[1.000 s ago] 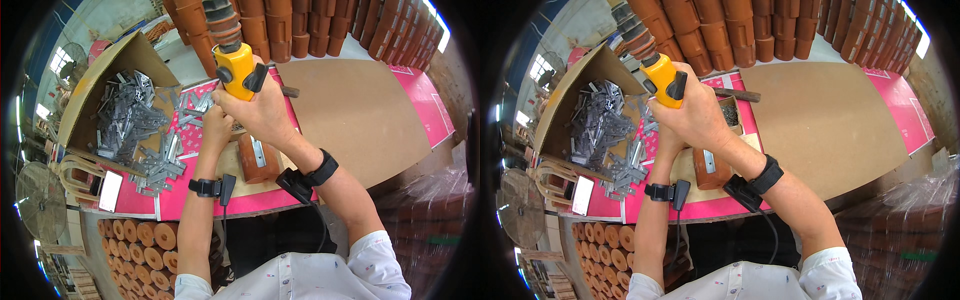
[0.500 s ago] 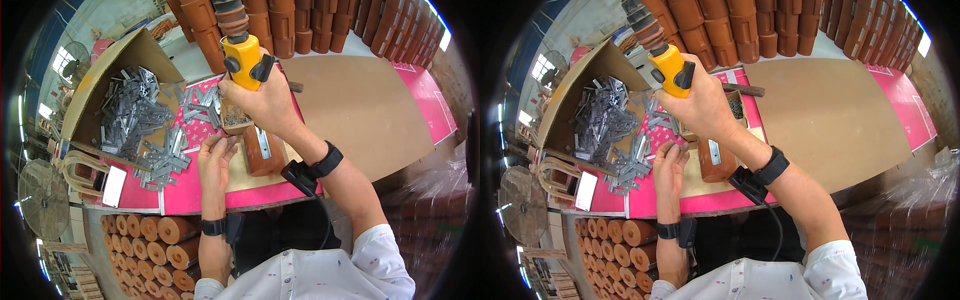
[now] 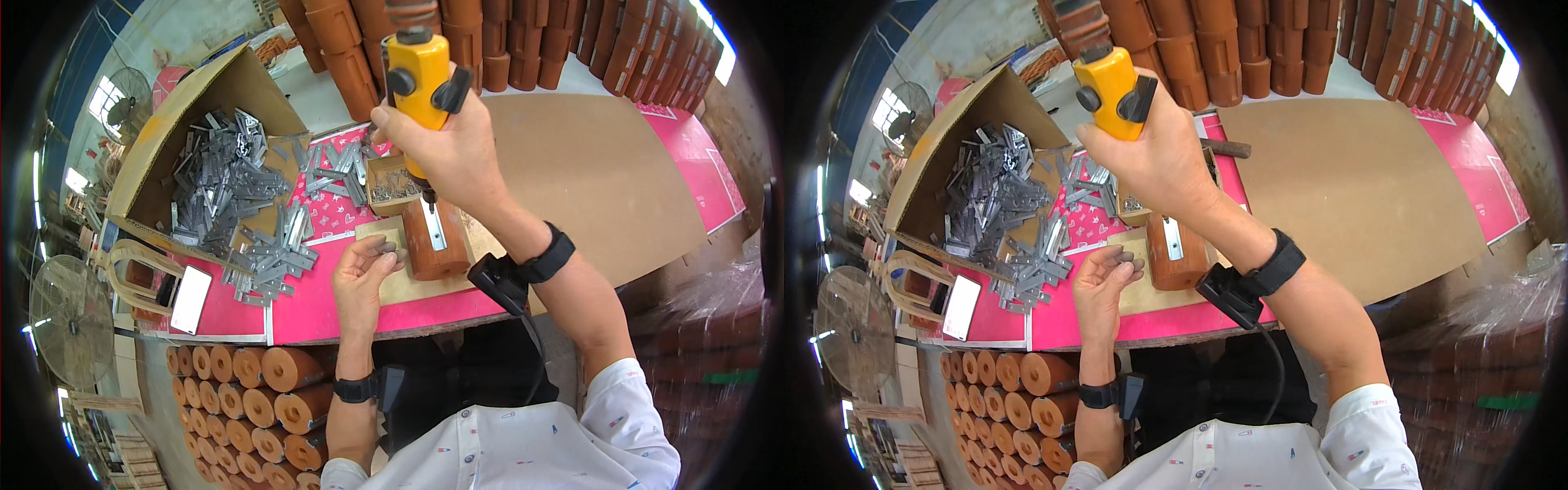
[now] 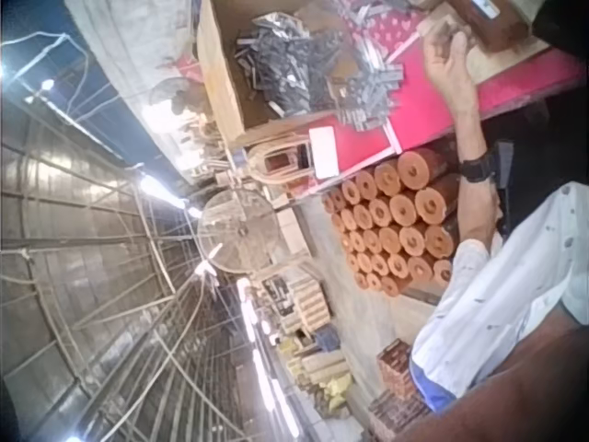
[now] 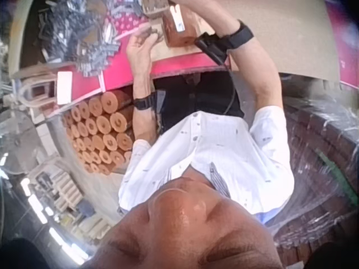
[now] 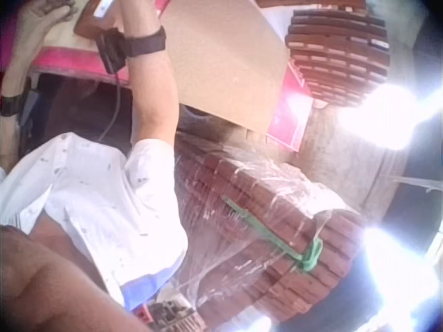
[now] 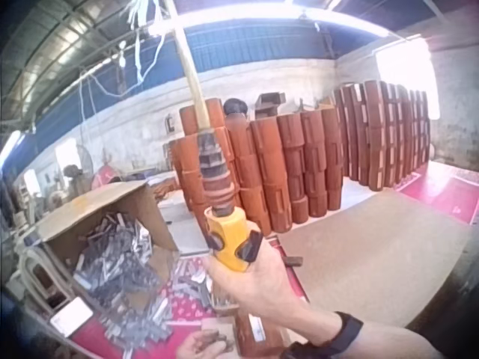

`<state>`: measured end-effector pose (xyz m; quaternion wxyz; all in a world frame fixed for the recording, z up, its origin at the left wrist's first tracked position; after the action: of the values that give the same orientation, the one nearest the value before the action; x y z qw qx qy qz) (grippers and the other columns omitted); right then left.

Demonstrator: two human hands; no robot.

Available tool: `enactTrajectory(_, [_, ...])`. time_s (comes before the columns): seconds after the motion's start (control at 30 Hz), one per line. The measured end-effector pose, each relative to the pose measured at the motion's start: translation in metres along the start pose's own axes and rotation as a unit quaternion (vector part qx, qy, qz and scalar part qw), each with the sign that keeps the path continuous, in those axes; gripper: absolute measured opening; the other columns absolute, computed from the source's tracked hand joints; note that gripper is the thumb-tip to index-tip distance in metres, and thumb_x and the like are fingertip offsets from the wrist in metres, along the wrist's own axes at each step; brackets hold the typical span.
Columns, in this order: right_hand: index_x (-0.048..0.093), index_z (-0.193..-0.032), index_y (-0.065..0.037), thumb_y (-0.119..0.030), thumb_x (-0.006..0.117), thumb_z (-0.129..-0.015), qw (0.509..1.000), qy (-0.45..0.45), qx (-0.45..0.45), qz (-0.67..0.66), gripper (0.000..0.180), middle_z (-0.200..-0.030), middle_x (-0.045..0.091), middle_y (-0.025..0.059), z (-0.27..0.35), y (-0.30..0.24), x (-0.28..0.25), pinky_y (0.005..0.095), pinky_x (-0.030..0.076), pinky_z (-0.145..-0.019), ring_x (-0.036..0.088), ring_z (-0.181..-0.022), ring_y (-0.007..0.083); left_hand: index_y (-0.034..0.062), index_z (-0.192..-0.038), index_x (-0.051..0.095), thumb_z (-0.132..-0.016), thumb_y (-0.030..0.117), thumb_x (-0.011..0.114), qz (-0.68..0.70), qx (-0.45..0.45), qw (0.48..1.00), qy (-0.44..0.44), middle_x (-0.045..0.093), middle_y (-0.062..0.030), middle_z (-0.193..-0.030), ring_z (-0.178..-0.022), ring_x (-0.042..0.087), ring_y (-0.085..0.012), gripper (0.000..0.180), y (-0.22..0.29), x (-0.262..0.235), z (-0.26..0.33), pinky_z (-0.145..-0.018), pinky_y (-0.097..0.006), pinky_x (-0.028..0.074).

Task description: Screwing metal brackets onto cylindrical wooden components using an electric screwdriver.

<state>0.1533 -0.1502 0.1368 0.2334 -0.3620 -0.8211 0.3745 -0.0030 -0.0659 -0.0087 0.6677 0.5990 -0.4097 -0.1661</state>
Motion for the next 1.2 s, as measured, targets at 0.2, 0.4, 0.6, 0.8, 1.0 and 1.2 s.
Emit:
enactTrajectory(0.2, [0.056,-0.101,-0.002,-0.02,0.073,-0.076,1.0,-0.01,0.013,-0.004,0.035,-0.085,0.063,0.0042,0.009,-0.029,0.001,0.0291,0.049,-0.071,0.059,-0.077,0.0121,-0.0028,-0.116,0.058,-0.087,-0.004,0.062,-0.085,0.036,0.994,-0.065,0.068,-0.014,-0.104,-0.096,0.065,-0.0167,0.029,0.012,0.021,0.003,-0.084,-0.028,0.053])
enactTrajectory(0.4, [0.057,-0.096,-0.002,-0.021,0.073,-0.076,0.999,-0.029,0.03,-0.012,0.031,-0.081,0.061,0.0033,0.016,-0.041,0.0,0.0293,0.049,-0.069,0.058,-0.073,0.0119,-0.0013,-0.117,0.06,-0.086,-0.005,0.063,-0.149,0.065,0.983,-0.082,0.068,-0.01,-0.106,-0.097,0.064,-0.0135,0.032,0.008,0.032,0.002,-0.085,-0.027,0.052])
enactTrajectory(0.6, [0.057,-0.096,-0.002,-0.021,0.073,-0.076,0.999,-0.029,0.029,-0.021,0.032,-0.081,0.061,0.0031,0.016,-0.041,0.001,0.029,0.048,-0.069,0.057,-0.073,0.0113,0.0018,-0.125,0.055,-0.084,-0.006,0.063,-0.1,0.059,0.992,-0.054,0.065,-0.0049,-0.096,-0.089,0.063,-0.012,0.042,0.011,0.032,0.001,-0.082,-0.026,0.052])
enactTrajectory(0.8, [0.057,-0.099,-0.001,-0.021,0.074,-0.076,0.998,-0.027,0.028,-0.045,0.035,-0.084,0.061,0.0035,0.018,-0.042,0.005,0.028,0.049,-0.069,0.057,-0.075,0.0102,0.0031,-0.124,0.055,-0.084,-0.005,0.065,-0.123,0.056,0.989,-0.063,0.063,-0.0025,-0.091,-0.089,0.061,-0.0107,0.043,0.009,0.037,0.002,-0.081,-0.025,0.051])
enactTrajectory(1.0, [0.057,-0.1,-0.002,-0.023,0.074,-0.077,0.998,-0.029,0.014,-0.045,0.036,-0.083,0.061,0.0034,0.018,-0.038,0.006,0.0279,0.049,-0.068,0.058,-0.074,0.011,0.0032,-0.122,0.057,-0.083,-0.004,0.067,-0.14,0.062,0.986,-0.07,0.063,-0.0018,-0.094,-0.089,0.06,-0.01,0.04,0.007,0.042,0.002,-0.085,-0.027,0.048])
enactTrajectory(1.2, [0.055,-0.101,-0.001,-0.025,0.074,-0.077,0.999,-0.042,0.018,-0.023,0.038,-0.083,0.061,0.0041,0.019,-0.038,0.005,0.0286,0.049,-0.067,0.058,-0.073,0.0117,0.0035,-0.121,0.058,-0.084,-0.003,0.066,-0.111,0.057,0.99,-0.072,0.062,-0.0019,-0.094,-0.09,0.059,-0.0096,0.039,0.008,0.044,0.003,-0.085,-0.027,0.047])
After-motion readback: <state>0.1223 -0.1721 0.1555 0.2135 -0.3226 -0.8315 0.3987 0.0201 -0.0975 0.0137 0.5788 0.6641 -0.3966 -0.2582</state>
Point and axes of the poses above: each hand's wrist, its own z-axis away from the middle knuckle, its own x-axis out of the palm, y = z × x, the point moved 5 cm from there along -z, towards the middle knuckle
